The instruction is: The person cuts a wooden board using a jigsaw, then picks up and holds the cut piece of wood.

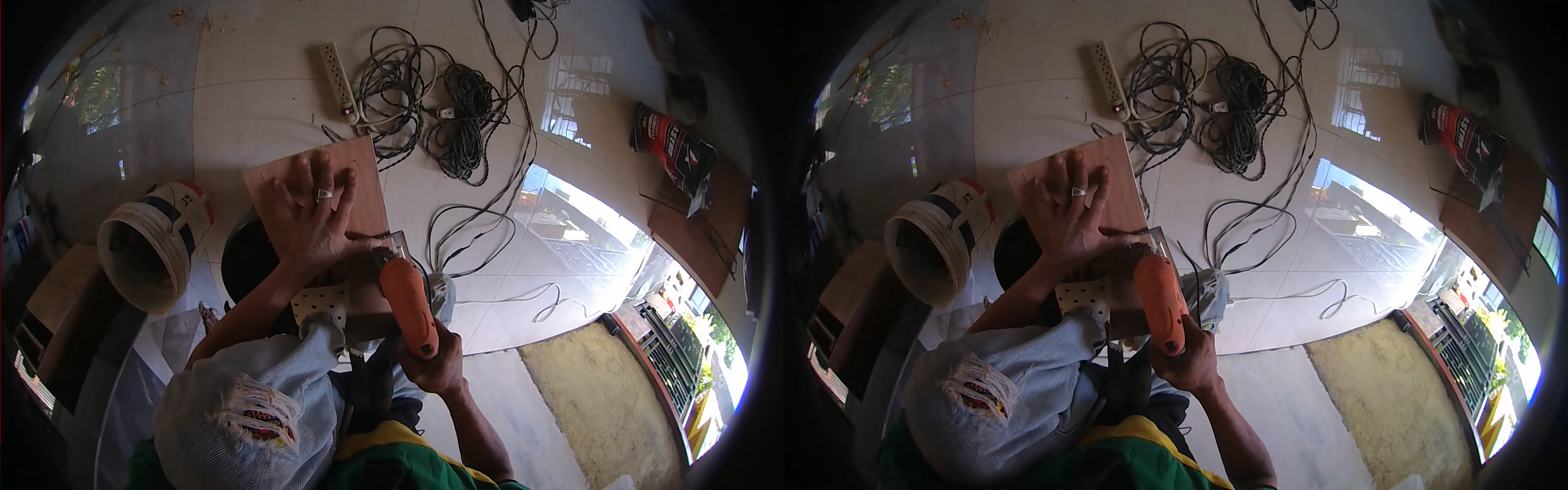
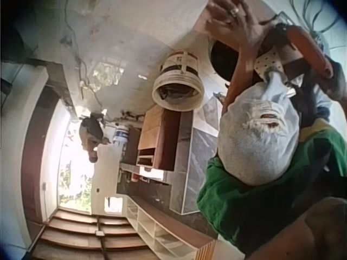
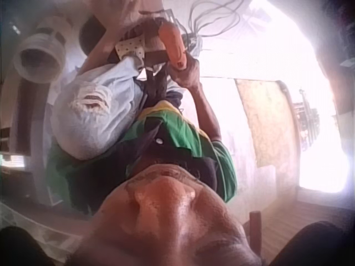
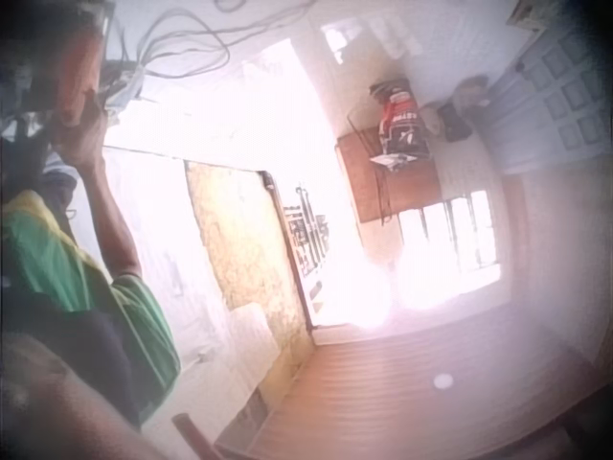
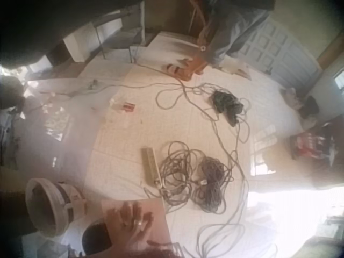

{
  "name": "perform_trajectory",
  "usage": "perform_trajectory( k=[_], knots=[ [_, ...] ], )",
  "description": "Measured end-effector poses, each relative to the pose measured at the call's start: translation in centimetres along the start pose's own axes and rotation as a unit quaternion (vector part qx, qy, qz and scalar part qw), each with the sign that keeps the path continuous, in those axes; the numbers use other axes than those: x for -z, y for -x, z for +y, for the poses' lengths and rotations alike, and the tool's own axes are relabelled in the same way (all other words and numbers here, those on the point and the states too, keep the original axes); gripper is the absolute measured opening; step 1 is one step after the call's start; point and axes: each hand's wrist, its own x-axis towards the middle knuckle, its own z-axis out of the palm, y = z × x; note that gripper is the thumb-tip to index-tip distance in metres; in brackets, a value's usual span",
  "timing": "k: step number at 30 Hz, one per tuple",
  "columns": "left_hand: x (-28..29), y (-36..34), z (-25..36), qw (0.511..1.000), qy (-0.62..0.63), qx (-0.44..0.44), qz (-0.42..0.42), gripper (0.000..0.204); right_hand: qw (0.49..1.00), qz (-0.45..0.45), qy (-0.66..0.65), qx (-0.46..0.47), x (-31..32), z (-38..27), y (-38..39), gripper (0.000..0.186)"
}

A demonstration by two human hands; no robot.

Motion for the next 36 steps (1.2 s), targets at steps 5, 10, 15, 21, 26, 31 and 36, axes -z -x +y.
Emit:
perform_trajectory(
  k=[5,10,15,21,26,31,36],
  knots=[
    [0.24,0.01,0.07,0.999,-0.027,-0.005,0.023,0.125,1.000,-0.002,0.001,0.003,-0.02,-0.12,-0.04,0.041],
    [0.44,-0.01,0.14,0.998,-0.051,0.001,0.028,0.118,1.000,-0.001,0.004,0.002,0.04,-0.41,-0.14,0.042],
    [0.04,-0.01,-0.04,1.000,-0.007,-0.003,0.015,0.123,1.000,0.003,0.012,0.010,0.00,-0.42,-0.23,0.042],
    [0.10,-0.05,-0.07,1.000,-0.009,-0.002,0.015,0.122,1.000,0.003,0.010,0.009,-0.07,-0.09,-0.29,0.044],
    [0.46,-0.06,0.05,0.998,-0.043,0.001,0.036,0.114,1.000,0.005,0.001,0.006,-0.09,-0.11,-0.29,0.044],
    [0.16,-0.04,0.00,0.999,-0.046,0.008,0.019,0.111,1.000,0.007,0.006,0.008,-0.13,-0.25,-0.33,0.044],
    [-0.11,0.01,-0.14,0.998,-0.058,0.007,0.017,0.111,1.000,0.016,0.013,0.016,-0.19,-0.39,-0.42,0.042]
  ],
)
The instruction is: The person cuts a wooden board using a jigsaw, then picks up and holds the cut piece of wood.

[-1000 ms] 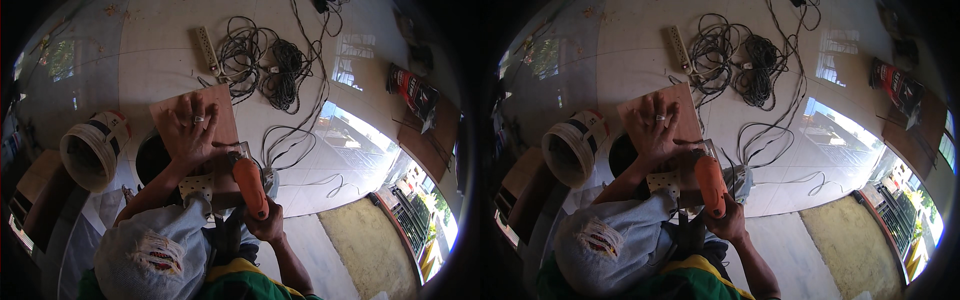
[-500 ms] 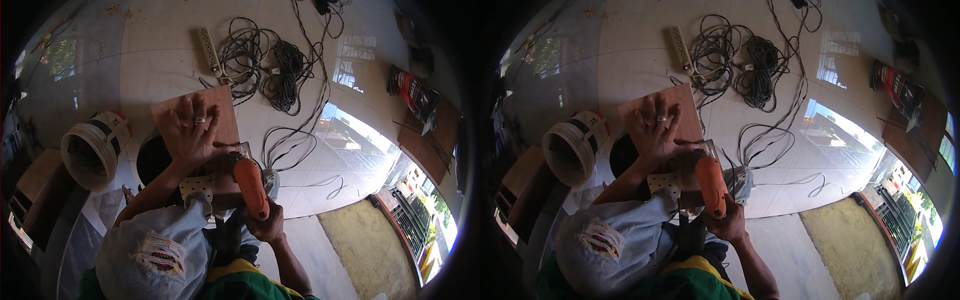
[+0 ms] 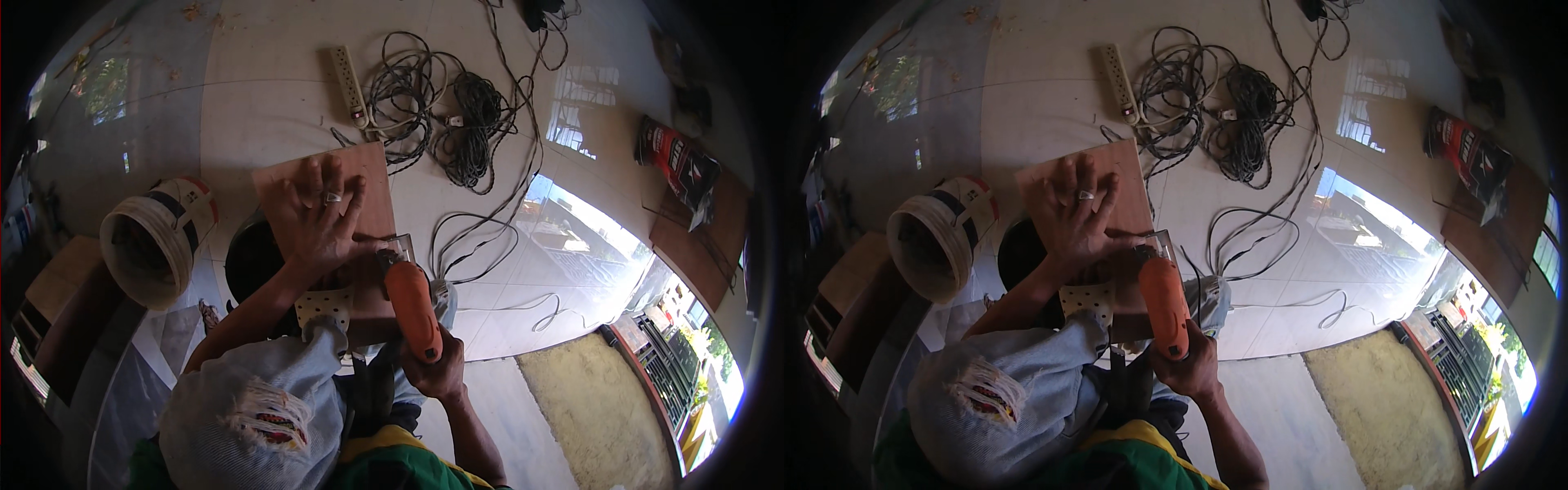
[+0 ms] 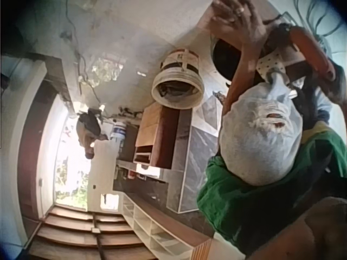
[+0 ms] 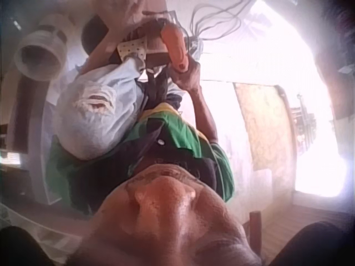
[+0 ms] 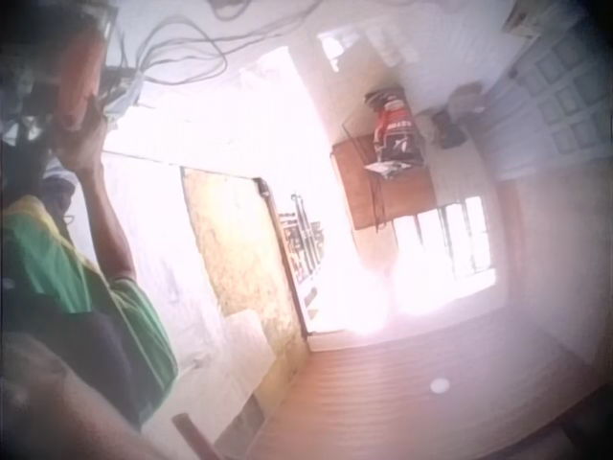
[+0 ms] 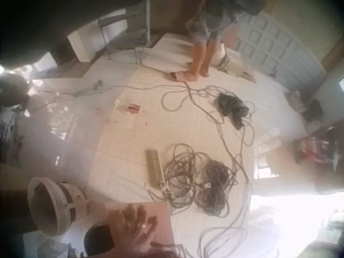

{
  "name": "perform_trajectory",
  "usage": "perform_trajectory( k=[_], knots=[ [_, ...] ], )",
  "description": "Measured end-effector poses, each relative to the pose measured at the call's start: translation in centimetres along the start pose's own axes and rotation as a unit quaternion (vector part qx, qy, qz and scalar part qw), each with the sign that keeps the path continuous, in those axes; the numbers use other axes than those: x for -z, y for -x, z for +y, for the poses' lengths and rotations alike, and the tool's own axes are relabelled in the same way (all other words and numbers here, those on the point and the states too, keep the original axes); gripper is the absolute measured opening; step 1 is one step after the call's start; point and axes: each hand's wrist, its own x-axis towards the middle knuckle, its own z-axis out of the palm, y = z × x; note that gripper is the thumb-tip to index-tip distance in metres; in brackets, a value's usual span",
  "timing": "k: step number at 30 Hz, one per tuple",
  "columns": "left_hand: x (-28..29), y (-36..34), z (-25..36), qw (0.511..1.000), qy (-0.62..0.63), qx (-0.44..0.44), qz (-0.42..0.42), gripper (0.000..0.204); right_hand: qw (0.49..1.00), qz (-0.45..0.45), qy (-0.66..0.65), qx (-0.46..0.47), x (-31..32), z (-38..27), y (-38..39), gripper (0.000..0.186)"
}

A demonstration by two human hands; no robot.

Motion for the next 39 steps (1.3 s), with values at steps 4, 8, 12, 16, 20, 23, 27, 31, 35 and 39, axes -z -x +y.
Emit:
perform_trajectory(
  k=[4,8,12,16,20,23,27,31,35,39],
  knots=[
    [-0.09,0.14,-0.08,1.000,0.008,-0.001,-0.003,0.110,1.000,-0.008,-0.004,-0.011,0.03,0.01,-0.05,0.042],
    [-0.26,0.26,-0.09,1.000,0.016,-0.001,0.002,0.111,1.000,-0.005,-0.010,-0.008,0.01,-0.02,-0.08,0.042],
    [-0.37,0.30,-0.07,0.999,0.032,0.000,0.010,0.111,1.000,0.000,-0.012,-0.003,0.04,-0.11,-0.13,0.043],
    [-0.38,0.29,-0.18,1.000,0.026,-0.002,0.004,0.111,1.000,-0.005,-0.016,-0.008,0.00,-0.07,-0.17,0.044],
    [-0.49,0.35,-0.12,1.000,0.027,0.000,0.009,0.110,1.000,-0.002,-0.012,-0.001,-0.06,0.13,-0.21,0.044],
    [-0.60,0.39,-0.18,1.000,0.028,-0.001,0.015,0.109,1.000,0.001,-0.020,0.000,-0.19,0.19,-0.30,0.044],
    [-0.77,0.35,-0.25,0.999,0.030,-0.004,0.023,0.107,1.000,-0.002,-0.019,-0.010,-0.09,0.02,-0.28,0.043],
    [-0.86,0.34,-0.38,0.999,0.022,-0.011,0.039,0.106,0.999,0.001,-0.030,-0.012,-0.14,-0.18,-0.40,0.041],
    [-0.84,0.30,-0.35,0.999,0.032,-0.007,0.039,0.104,0.999,0.003,-0.028,-0.016,-0.15,-0.31,-0.43,0.040],
    [-0.70,0.30,-0.31,0.998,0.042,-0.004,0.037,0.103,1.000,0.003,-0.020,-0.024,-0.03,-0.45,-0.48,0.039]
  ],
)
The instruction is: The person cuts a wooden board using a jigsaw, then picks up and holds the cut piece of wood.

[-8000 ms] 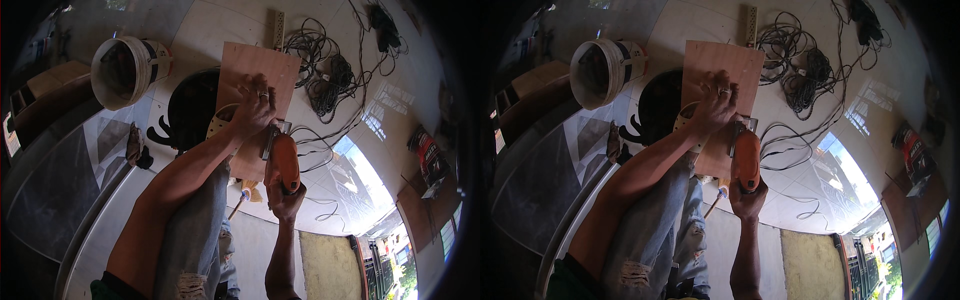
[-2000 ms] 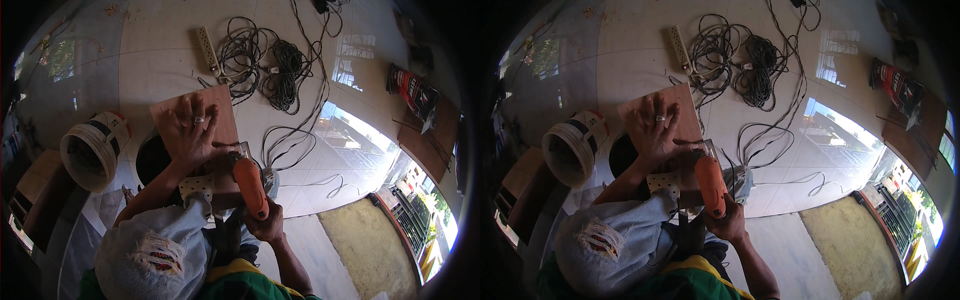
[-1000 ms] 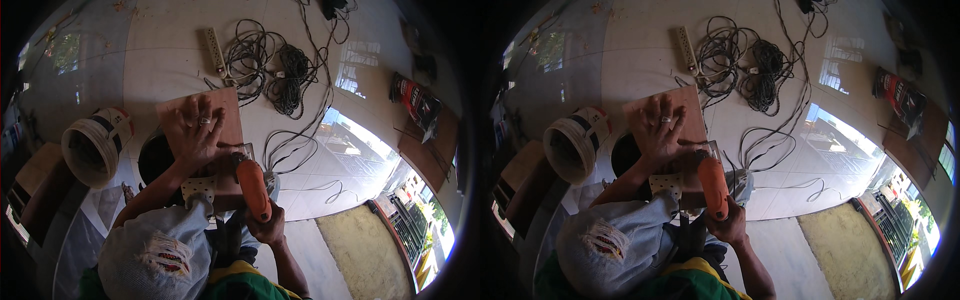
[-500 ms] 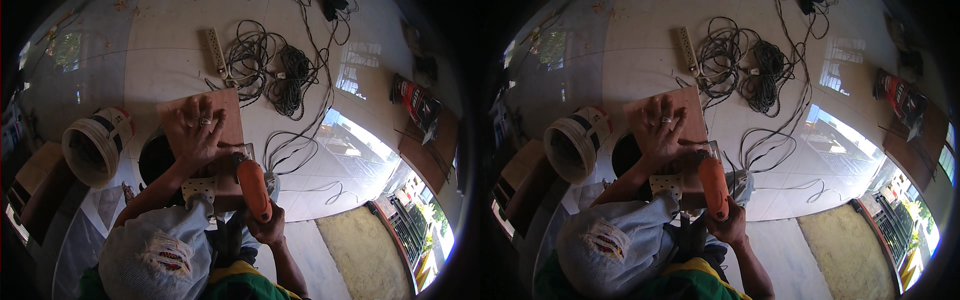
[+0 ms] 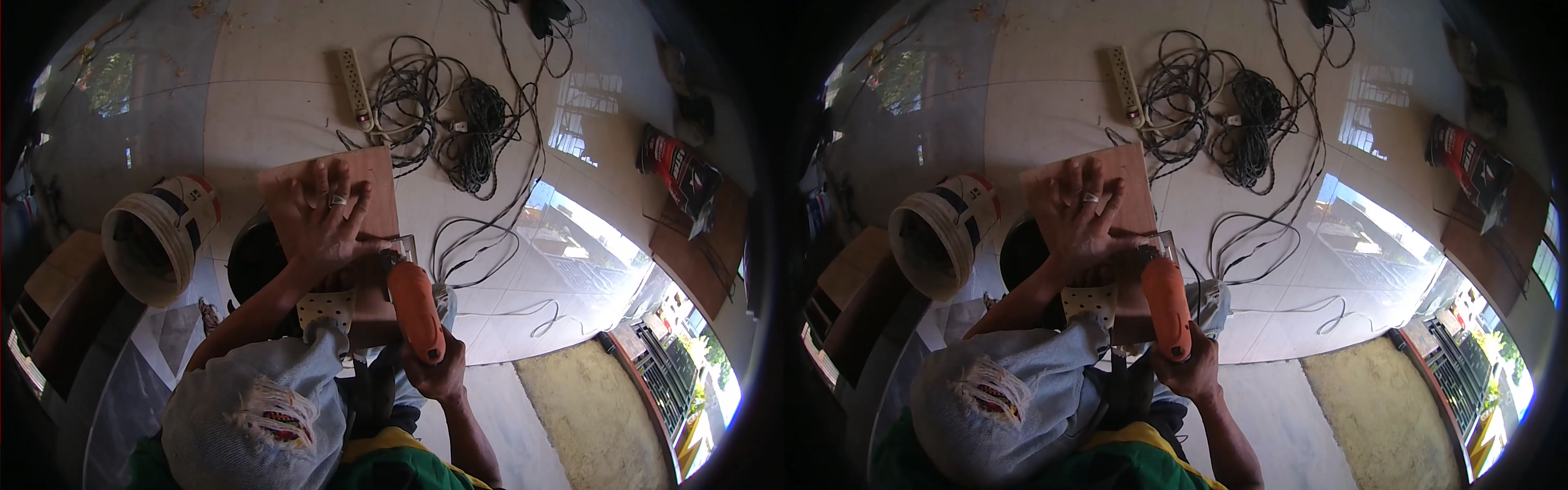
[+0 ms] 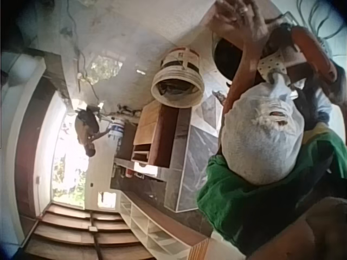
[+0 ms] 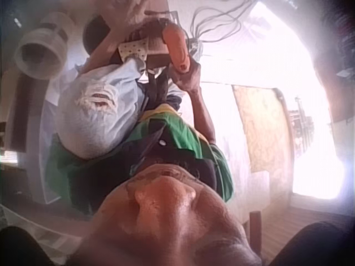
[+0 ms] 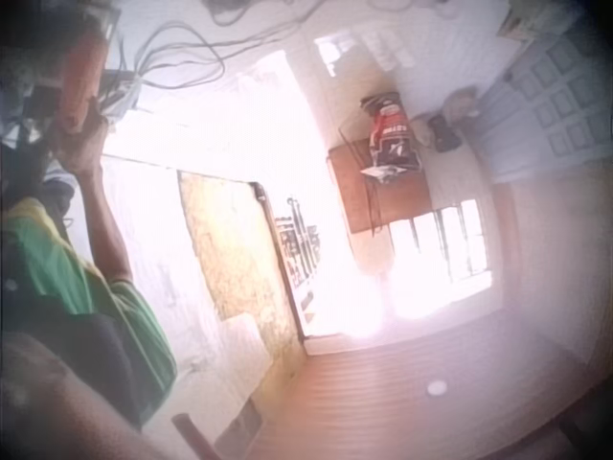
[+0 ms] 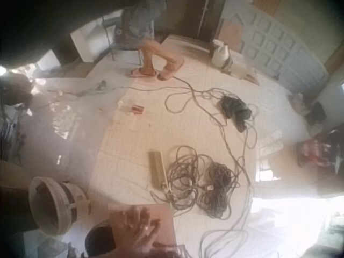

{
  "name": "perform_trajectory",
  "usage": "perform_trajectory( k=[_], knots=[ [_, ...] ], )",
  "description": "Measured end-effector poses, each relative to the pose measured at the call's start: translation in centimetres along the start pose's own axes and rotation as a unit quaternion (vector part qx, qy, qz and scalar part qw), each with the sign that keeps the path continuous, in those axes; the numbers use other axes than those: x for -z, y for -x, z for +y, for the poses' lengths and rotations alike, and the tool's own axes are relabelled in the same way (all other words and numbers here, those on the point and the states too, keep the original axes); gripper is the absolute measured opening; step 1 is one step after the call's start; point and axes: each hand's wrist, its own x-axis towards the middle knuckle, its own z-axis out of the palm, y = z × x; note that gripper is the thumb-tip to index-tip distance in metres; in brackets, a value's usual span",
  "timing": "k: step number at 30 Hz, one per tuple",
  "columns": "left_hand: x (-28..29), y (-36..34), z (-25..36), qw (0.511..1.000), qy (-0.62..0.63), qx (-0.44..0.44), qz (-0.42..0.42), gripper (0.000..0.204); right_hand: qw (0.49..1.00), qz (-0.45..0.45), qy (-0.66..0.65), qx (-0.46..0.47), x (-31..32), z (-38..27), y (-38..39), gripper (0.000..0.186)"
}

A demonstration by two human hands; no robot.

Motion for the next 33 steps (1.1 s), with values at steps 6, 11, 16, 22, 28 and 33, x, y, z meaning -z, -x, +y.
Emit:
perform_trajectory(
  k=[6,11,16,22,28,33],
  knots=[
    [-0.5,0.2,-0.3,0.999,0.041,-0.004,0.003,0.102,1.000,0.000,0.001,0.008,0.0,-0.3,-0.1,0.039],
    [0.1,-0.3,-0.1,0.999,0.046,0.001,-0.016,0.109,1.000,-0.001,-0.014,0.008,0.0,-0.5,-0.3,0.037],
    [2.6,-3.3,-0.5,0.992,0.057,0.069,-0.086,0.147,1.000,0.007,0.001,-0.006,0.0,-1.0,-0.2,0.035],
    [3.6,-5.6,-1.1,0.969,0.082,0.057,-0.228,0.161,1.000,0.011,0.012,0.009,-0.2,-1.1,-0.4,0.034],
    [2.4,-5.3,-1.6,0.983,0.082,0.031,-0.164,0.163,1.000,0.008,0.016,0.008,-0.2,-1.0,-0.3,0.034],
    [2.1,-5.1,-1.7,0.985,0.097,0.025,-0.142,0.162,0.999,0.015,0.017,0.031,-0.2,-0.8,-0.4,0.034]
  ],
)
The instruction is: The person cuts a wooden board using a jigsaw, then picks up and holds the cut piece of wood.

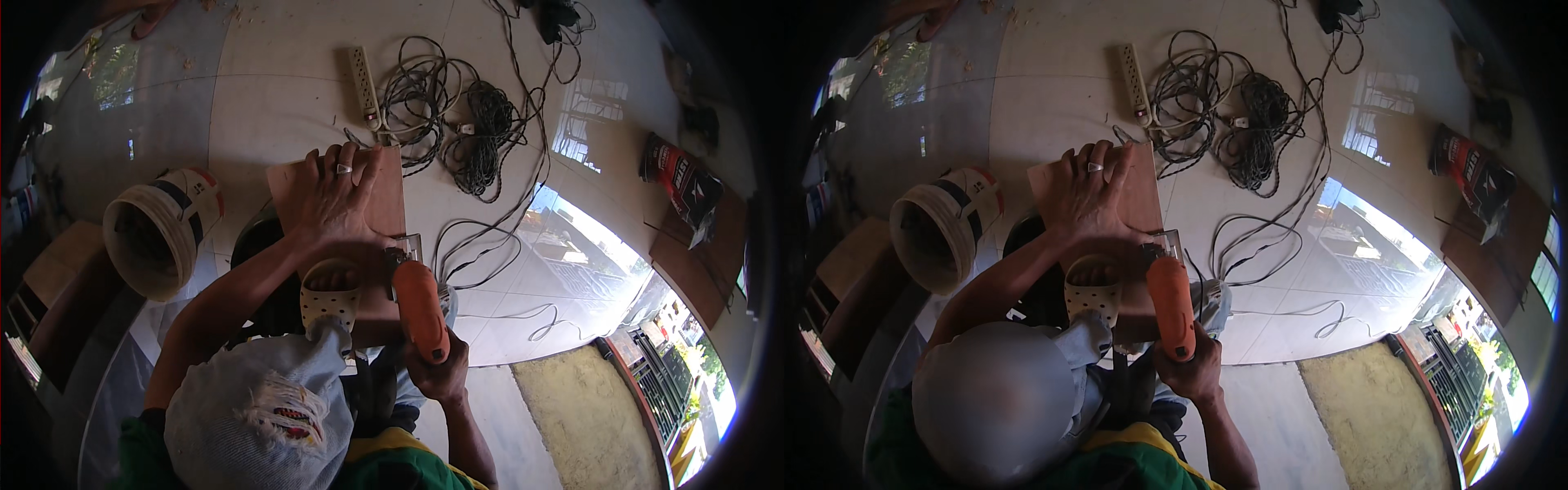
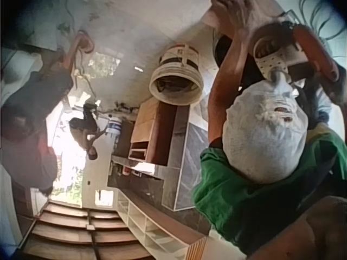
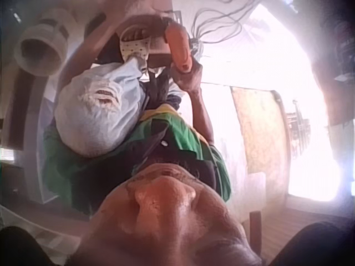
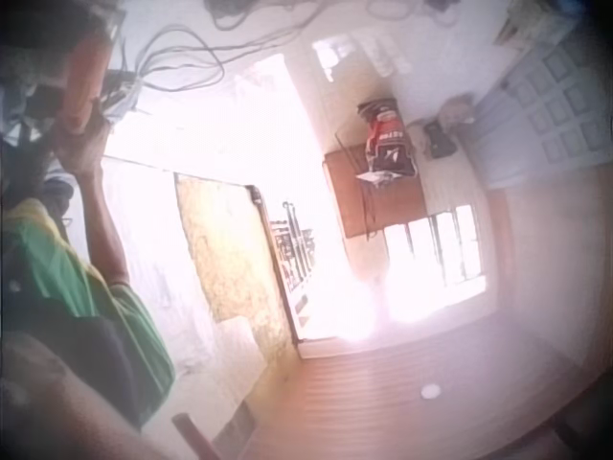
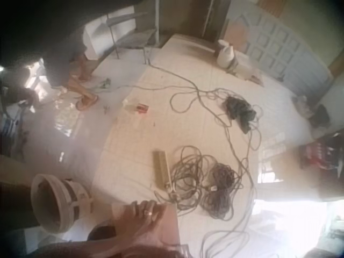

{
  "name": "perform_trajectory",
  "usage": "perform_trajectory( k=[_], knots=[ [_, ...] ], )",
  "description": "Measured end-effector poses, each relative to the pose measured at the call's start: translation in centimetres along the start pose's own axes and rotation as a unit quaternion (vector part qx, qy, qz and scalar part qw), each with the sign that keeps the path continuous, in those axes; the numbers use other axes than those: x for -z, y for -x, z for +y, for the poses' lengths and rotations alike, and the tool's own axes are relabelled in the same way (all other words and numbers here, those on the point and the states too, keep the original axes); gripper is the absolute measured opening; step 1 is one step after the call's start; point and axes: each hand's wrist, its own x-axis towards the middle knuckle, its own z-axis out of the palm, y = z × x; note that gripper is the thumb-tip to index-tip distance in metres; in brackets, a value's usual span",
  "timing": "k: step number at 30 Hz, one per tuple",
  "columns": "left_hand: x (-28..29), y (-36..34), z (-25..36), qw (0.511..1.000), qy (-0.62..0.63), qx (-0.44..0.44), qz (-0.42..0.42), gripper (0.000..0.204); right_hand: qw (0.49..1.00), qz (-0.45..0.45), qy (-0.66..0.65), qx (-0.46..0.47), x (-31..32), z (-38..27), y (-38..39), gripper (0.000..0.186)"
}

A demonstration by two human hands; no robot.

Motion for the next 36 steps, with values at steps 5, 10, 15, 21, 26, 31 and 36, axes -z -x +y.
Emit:
perform_trajectory(
  k=[5,10,15,21,26,31,36],
  knots=[
    [0.33,-0.08,-0.06,1.000,-0.005,-0.002,-0.013,0.159,1.000,0.001,-0.003,-0.007,-0.06,-0.11,0.00,0.033],
    [0.69,-0.19,-0.03,0.998,-0.020,0.008,-0.051,0.157,1.000,0.005,-0.006,-0.004,-0.09,-0.33,-0.11,0.032],
    [0.60,-0.25,-0.18,0.999,-0.030,0.001,-0.041,0.156,1.000,0.007,-0.007,-0.008,-0.02,-0.34,-0.16,0.031],
    [0.33,-0.08,-0.36,0.999,-0.027,-0.006,-0.023,0.154,1.000,0.004,0.003,0.004,0.08,-0.29,-0.33,0.031],
    [0.29,-0.09,-0.42,1.000,-0.018,-0.008,-0.022,0.154,1.000,0.000,0.001,-0.006,0.18,-0.38,-0.36,0.030],
    [0.20,-0.13,-0.49,1.000,-0.002,-0.014,-0.012,0.153,1.000,-0.006,-0.001,0.002,0.29,-0.24,-0.46,0.031],
    [-0.06,-0.10,-0.57,1.000,0.002,-0.015,-0.006,0.152,1.000,0.000,-0.001,-0.002,0.27,-0.29,-0.55,0.032]
  ],
)
